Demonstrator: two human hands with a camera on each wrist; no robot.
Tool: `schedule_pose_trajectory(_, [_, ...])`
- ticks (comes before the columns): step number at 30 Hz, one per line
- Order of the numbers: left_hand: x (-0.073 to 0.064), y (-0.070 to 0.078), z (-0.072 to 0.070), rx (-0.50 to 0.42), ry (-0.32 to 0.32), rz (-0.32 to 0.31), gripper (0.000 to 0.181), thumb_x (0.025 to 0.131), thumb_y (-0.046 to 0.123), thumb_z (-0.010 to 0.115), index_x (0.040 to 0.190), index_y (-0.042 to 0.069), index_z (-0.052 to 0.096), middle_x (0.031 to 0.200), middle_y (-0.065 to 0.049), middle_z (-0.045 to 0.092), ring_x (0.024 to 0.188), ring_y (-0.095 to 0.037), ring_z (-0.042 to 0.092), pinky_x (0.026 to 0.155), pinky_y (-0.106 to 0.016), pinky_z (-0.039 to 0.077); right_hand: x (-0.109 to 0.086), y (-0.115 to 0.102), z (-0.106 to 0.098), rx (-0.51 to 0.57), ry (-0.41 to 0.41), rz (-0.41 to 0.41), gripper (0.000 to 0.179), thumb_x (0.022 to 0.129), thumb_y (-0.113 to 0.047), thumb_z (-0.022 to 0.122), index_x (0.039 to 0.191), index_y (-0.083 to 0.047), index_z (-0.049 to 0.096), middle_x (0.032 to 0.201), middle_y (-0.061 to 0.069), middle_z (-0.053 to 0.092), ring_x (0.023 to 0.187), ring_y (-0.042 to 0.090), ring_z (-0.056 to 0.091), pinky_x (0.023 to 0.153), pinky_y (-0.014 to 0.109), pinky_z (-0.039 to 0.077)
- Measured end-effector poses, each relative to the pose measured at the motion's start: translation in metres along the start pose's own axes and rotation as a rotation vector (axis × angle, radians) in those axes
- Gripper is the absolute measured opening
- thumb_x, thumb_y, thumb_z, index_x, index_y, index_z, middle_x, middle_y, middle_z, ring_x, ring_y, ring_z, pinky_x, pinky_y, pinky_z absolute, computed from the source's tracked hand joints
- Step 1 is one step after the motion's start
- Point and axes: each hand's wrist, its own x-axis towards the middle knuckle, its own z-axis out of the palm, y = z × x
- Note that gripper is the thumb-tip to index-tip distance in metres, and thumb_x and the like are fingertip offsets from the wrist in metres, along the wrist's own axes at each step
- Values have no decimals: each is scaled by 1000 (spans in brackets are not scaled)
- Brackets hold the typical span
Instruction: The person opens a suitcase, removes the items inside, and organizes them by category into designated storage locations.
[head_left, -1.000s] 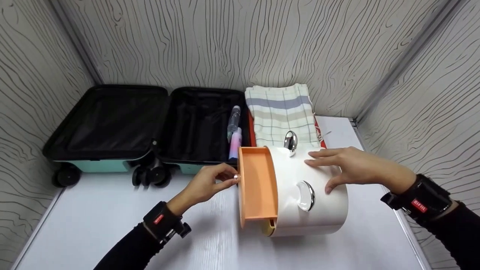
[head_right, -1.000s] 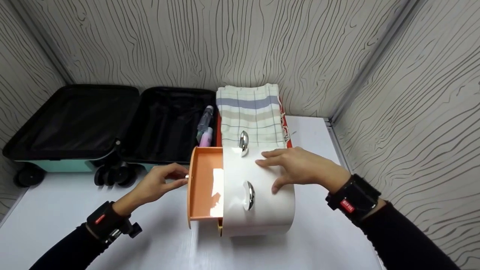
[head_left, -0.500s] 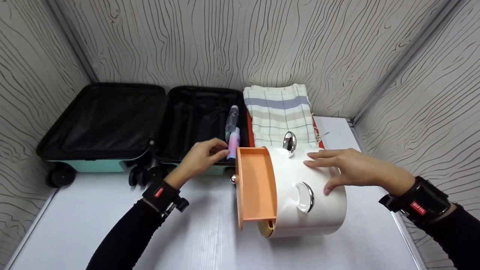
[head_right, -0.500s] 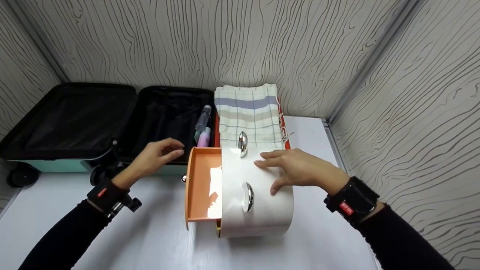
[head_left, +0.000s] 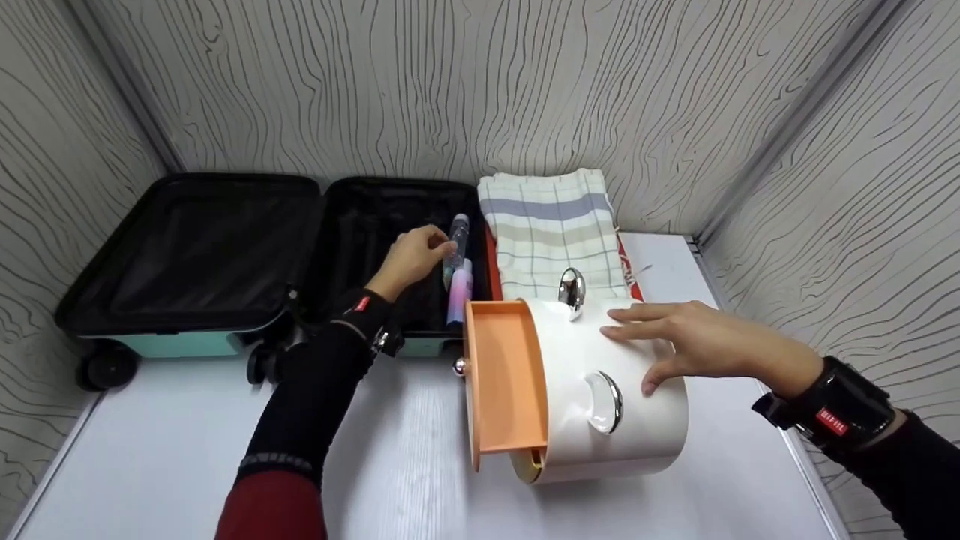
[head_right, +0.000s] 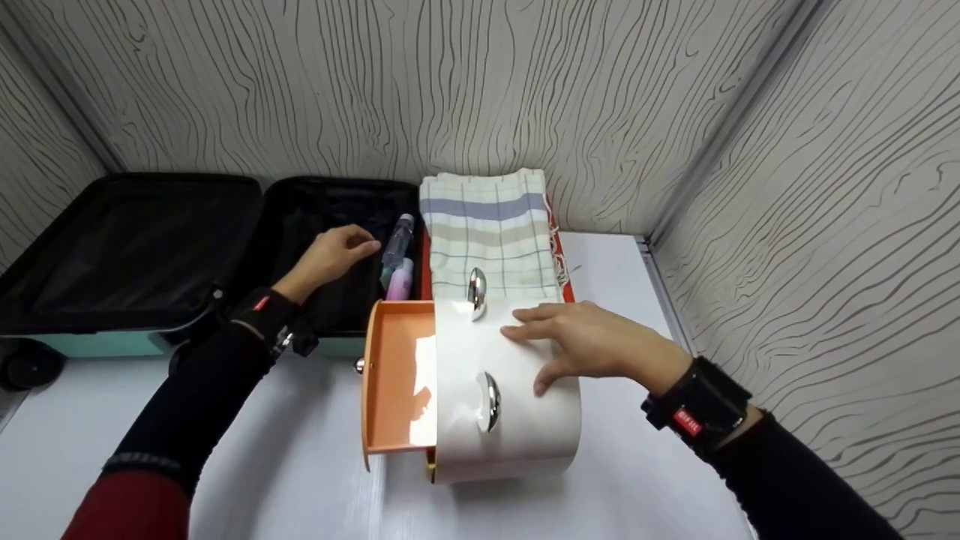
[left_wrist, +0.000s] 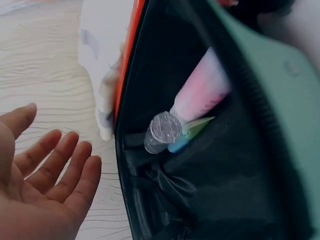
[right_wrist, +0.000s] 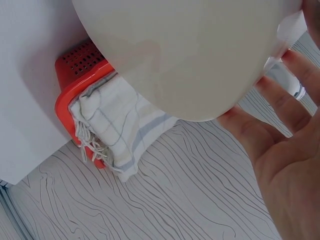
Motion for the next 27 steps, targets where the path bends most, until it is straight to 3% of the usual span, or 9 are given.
schedule_pose_trajectory(9, [57,-4,-14,26,4,-82,45,111,37,63,136,1,70,135,-18,75,124,-35,71,110,-49,57,9,1,-2,-15,6,-4,80,77,-53,91,146,-18,71,153,12,68,137,40,68,105,63,58])
schedule_pose_trajectory(10, [82,-25,-4,19,12,-86,46,109,43,64,133,3,72,132,-14,77,121,-32,73,108,-47,58,9,0,-2,-17,6,-5,80,77,-54,91,146,-18,71,153,12,68,137,40,68,106,63,58])
schedule_pose_trajectory(14, [140,-67,19,84,46,-149,48,103,52,69,126,10,76,126,-6,80,115,-24,75,105,-44,58,11,0,1,-22,10,-16,80,77,-55,90,146,-18,71,153,11,68,137,39,68,105,63,59])
schedule_pose_trajectory(16, [176,-92,37,130,59,-167,48,101,55,69,123,13,78,125,-4,81,116,-24,75,105,-45,57,11,1,2,-26,17,-23,80,77,-56,90,146,-19,71,152,11,69,136,39,68,104,62,59])
schedule_pose_trajectory(17, [176,-85,37,166,62,-179,46,102,52,68,121,11,78,126,-7,81,118,-27,75,106,-47,57,11,1,3,-29,21,-26,80,77,-56,90,146,-19,71,152,11,69,135,39,68,104,62,59])
schedule_pose_trajectory(20, [200,-92,53,190,49,-168,47,102,54,66,103,9,80,118,-11,82,113,-31,77,101,-49,60,7,4,4,-38,36,-23,81,77,-57,89,146,-20,71,153,10,69,136,40,68,103,63,60])
schedule_pose_trajectory(21, [216,-102,66,196,53,-163,48,101,56,66,93,10,79,111,-11,83,107,-31,77,97,-50,61,6,5,4,-42,44,-24,81,76,-57,89,146,-21,71,152,10,69,135,40,68,103,62,60])
schedule_pose_trajectory(24, [224,-104,83,153,11,-168,50,99,58,68,71,16,66,86,-6,76,87,-27,72,85,-46,60,1,7,7,-55,61,-26,80,76,-59,88,146,-23,71,151,9,70,134,38,69,100,61,61])
schedule_pose_trajectory(27, [222,-105,102,128,-34,-188,52,99,57,69,63,21,56,76,-1,66,78,-24,67,79,-43,58,-1,8,10,-66,74,-35,80,76,-61,88,145,-23,72,150,8,71,132,37,70,99,58,63])
